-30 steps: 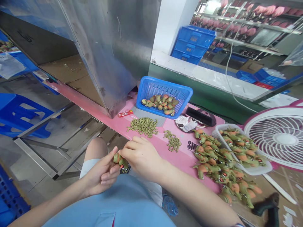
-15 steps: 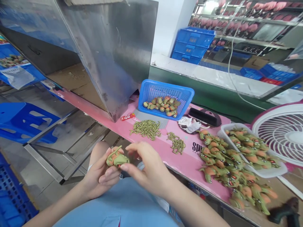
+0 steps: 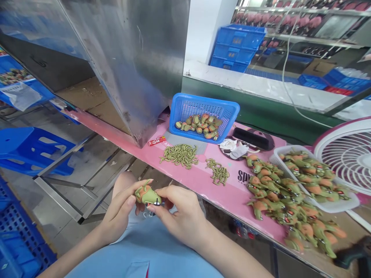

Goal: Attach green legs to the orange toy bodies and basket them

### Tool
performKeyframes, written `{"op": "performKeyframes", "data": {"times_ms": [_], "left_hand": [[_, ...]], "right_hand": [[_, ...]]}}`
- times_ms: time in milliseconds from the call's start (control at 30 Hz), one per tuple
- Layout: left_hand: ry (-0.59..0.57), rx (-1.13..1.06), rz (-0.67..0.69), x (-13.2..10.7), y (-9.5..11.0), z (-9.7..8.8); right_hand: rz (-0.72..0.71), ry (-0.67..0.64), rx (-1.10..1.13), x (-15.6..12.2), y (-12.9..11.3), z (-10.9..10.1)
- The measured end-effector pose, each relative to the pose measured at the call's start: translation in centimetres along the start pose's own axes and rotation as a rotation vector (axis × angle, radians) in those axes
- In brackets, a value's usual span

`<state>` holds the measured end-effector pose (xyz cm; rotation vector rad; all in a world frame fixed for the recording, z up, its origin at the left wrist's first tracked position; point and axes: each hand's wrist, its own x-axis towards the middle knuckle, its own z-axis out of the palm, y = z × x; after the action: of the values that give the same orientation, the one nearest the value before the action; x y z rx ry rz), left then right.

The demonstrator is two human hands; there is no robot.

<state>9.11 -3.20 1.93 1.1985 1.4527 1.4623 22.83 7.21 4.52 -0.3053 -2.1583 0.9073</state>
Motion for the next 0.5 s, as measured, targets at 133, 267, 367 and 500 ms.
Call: {"op": "performKeyframes", "data": {"times_ms": [133,267,367,500], "left_hand": [[-0.049,0.065,-0.02,-0.11,-0.04,-0.27],[-0.063,0.085,-0.021,0.01,0.08,-0.31],[-0.077,0.105,-0.009,0.02,0.21,-0.28],[-0.045,0.116,-0.016,-0.03,0.19,-0.21]], "right_hand": [[-0.006,0.001,-0.02,-0.07,-0.22,0.06],[-0.014,-0.009,-0.029,-0.16,-0.31,0.0],[-0.022,-0.028,-0.047,-0.28,-0.28,0.02],[-0.037,-0.041,-0.084,-0.5,-0.2,0.13]]}}
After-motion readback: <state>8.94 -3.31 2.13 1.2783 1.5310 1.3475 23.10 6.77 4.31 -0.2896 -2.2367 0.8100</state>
